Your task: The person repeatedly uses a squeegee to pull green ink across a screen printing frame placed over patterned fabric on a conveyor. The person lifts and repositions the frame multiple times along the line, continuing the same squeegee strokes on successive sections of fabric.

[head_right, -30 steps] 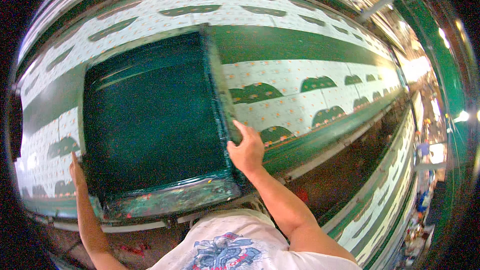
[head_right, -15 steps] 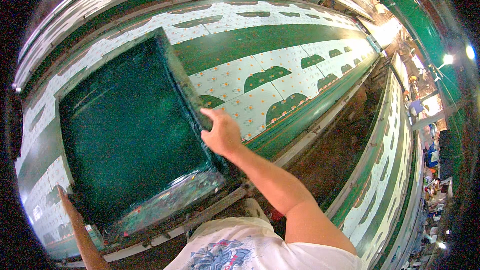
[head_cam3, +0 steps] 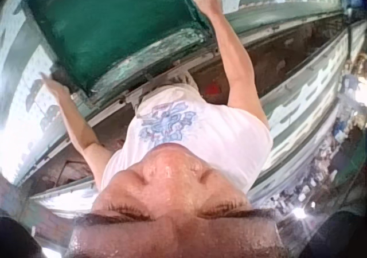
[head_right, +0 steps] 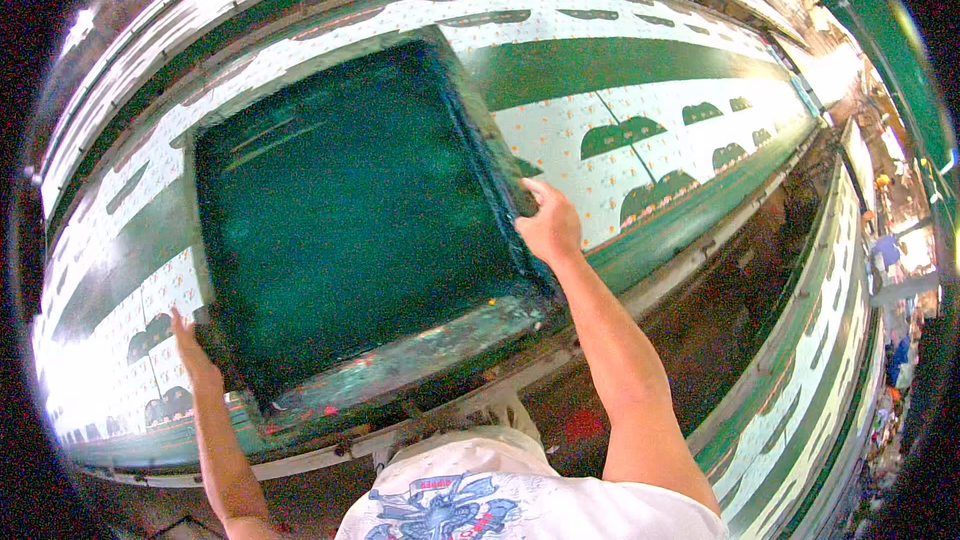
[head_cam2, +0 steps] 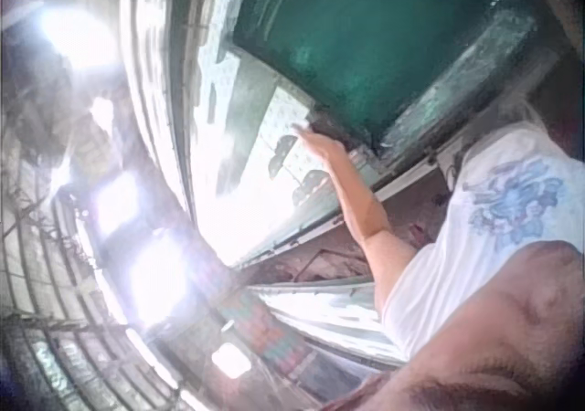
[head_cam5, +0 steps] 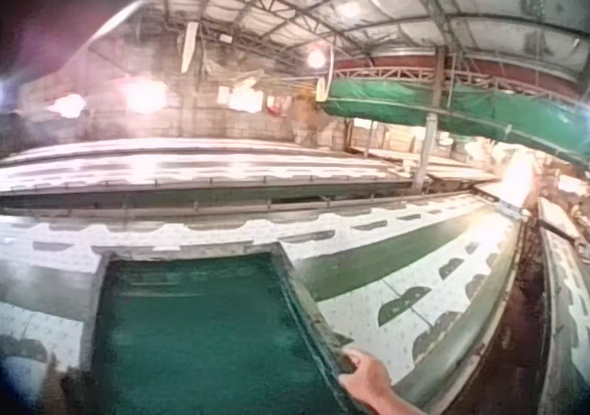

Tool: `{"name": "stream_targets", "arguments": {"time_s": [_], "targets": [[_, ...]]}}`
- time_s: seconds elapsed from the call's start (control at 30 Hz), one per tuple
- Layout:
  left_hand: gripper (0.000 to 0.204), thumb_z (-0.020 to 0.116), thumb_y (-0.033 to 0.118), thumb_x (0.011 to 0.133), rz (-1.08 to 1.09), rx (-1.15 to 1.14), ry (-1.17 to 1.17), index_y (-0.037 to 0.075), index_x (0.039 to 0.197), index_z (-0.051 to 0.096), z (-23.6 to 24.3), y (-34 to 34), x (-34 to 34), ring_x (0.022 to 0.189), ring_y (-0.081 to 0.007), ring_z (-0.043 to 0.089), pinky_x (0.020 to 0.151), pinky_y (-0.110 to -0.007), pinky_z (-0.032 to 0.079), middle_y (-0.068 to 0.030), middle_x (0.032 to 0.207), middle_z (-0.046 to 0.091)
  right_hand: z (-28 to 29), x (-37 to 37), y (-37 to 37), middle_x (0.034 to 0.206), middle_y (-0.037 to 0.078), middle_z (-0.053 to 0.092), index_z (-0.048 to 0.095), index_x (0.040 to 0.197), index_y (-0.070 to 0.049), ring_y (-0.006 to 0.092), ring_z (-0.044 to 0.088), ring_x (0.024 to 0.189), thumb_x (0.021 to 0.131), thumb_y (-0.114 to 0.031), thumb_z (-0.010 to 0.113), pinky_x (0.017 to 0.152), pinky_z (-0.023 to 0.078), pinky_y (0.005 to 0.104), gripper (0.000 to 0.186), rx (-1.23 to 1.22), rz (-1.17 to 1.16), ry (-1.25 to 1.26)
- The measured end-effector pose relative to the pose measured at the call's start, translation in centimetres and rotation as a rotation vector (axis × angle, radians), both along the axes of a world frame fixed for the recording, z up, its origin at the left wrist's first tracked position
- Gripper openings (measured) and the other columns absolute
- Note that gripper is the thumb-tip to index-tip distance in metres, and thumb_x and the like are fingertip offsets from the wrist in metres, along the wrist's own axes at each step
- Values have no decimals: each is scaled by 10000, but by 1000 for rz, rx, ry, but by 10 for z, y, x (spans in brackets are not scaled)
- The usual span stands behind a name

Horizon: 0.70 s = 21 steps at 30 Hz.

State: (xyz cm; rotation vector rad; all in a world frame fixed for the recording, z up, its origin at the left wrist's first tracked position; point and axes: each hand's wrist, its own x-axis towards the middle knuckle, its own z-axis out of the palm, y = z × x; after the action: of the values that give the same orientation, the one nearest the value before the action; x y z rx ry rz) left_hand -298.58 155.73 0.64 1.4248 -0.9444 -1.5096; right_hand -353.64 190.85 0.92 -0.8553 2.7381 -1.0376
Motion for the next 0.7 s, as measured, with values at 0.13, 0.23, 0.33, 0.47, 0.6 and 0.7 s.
{"name": "stream_targets", "arguments": {"time_s": [0.13, 0.23, 0.33, 0.47, 0.6, 0.7], "targets": [[766, 639, 710, 1037, 56, -42, -4, -35, 1179, 743, -9, 67, -110, 896, -236, 697, 827, -395, 577, -114, 1042, 753, -18, -96, 62, 1169, 195, 809, 752, 1383, -128, 347, 787, 1042, 709, -83, 810, 918, 610, 461, 677, -50, -64, -93], [851, 691, 686, 1020, 55, -39, -44, -90, 1364, 636, -25, 98, -142, 1112, -260, 667, 988, -420, 552, -179, 1276, 687, -18, -133, 87, 1197, 195, 805, 747, 1396, -133, 352, 783, 1054, 705, -69, 812, 919, 609, 459, 697, 31, -118, -36], [935, 713, 679, 1008, 181, -67, -139, -112, 1472, 530, -41, 122, -181, 1306, -292, 578, 1125, -464, 478, -219, 1470, 580, -29, -173, 116, 1212, 188, 786, 711, 1462, -80, 313, 760, 1097, 688, 48, 853, 956, 604, 425, 798, -4, -132, -95], [980, 712, 676, 1007, 82, 4, -108, -102, 1544, 456, -84, 122, -171, 1425, -317, 495, 1215, -489, 396, -232, 1570, 501, -37, -200, 129, 1354, 202, 761, 704, 1476, -87, 305, 734, 1221, 712, 100, 845, 1029, 595, 409, 799, -21, -124, -137], [932, 704, 665, 1016, 85, -50, -92, -80, 1531, 485, -59, 148, -217, 1389, -297, 519, 1196, -476, 408, -198, 1505, 535, -47, -224, 144, 1330, 212, 766, 710, 1464, -138, 358, 737, 1234, 725, -28, 879, 1046, 588, 465, 766, 17, -123, -99], [880, 692, 663, 1024, 59, -59, -148, -70, 1481, 526, -61, 152, -223, 1345, -278, 528, 1177, -470, 413, -174, 1439, 547, -45, -234, 152, 1363, 206, 757, 704, 1465, -128, 358, 723, 1271, 732, -34, 879, 1082, 574, 461, 760, -25, -108, -191]]}}
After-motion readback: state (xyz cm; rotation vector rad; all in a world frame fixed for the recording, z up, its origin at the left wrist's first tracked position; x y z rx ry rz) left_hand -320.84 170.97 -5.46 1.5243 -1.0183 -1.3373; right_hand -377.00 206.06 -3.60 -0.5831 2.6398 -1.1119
